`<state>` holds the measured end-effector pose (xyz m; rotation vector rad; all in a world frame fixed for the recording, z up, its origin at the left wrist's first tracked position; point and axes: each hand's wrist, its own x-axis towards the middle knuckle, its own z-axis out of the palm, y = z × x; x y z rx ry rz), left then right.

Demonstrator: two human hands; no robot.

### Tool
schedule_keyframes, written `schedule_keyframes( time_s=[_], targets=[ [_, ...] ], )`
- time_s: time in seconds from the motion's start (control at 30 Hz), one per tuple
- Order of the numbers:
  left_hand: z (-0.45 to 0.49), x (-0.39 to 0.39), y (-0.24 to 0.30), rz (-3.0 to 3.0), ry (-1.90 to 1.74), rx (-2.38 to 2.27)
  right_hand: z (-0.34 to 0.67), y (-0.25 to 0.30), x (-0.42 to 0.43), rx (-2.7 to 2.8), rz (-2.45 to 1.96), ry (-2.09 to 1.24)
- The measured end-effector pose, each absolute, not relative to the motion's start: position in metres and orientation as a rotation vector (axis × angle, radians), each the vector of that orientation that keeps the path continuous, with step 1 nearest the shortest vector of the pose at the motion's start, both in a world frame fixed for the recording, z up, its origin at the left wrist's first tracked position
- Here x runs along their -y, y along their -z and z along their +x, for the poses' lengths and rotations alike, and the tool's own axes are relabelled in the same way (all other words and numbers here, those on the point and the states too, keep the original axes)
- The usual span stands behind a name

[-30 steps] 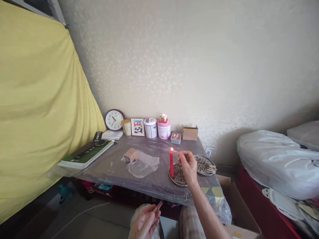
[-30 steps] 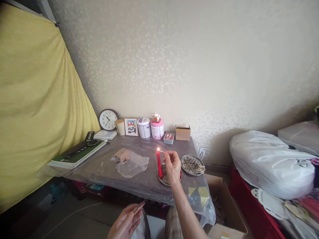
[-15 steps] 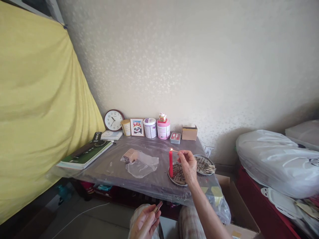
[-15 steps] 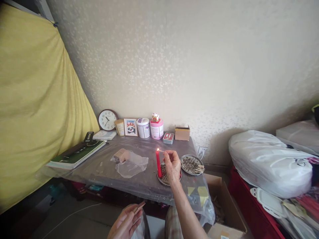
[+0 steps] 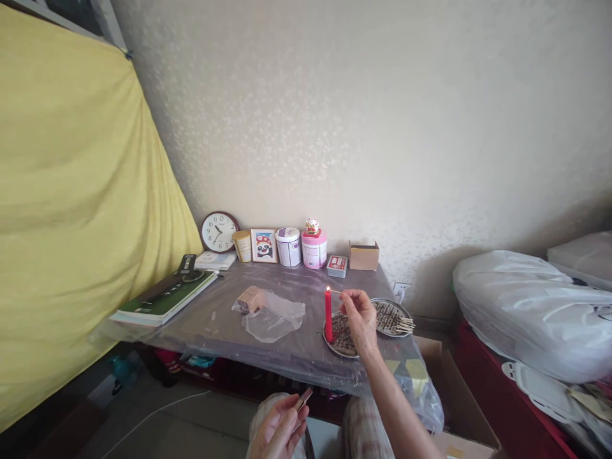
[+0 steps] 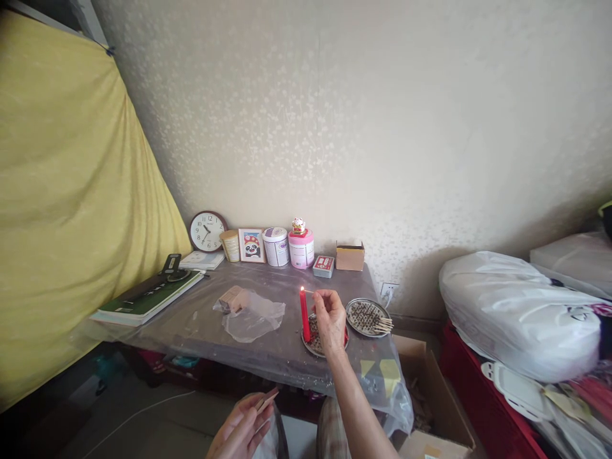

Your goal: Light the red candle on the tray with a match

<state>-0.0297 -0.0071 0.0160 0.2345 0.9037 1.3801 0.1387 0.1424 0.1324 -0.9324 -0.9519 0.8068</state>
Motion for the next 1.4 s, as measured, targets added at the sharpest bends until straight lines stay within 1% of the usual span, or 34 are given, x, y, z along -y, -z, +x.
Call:
schedule_keyframes(
  time_s=[0.33,0.67,1.07,1.4],
  targets=[
    [-0.031,0.006,-0.001,0.261,-1.387,-0.974,0.143,-0.144,-0.133,0.948,-0.899,-0.83],
    [-0.029,0.007,0.002,0.263,-1.384,-0.966,0.18,-0.157,-0.118,0.908,-0.881,-0.816],
    [-0.032,0.004,0.012,0.222,-1.309,-0.97,0.25,-0.139,-0.107,0.658,-0.829,-0.885],
    [-0.03,0.009,0.021,0.233,-1.282,-0.923,0.274,-0.117,-0.098,0.495,-0.811,-0.977]
  ],
)
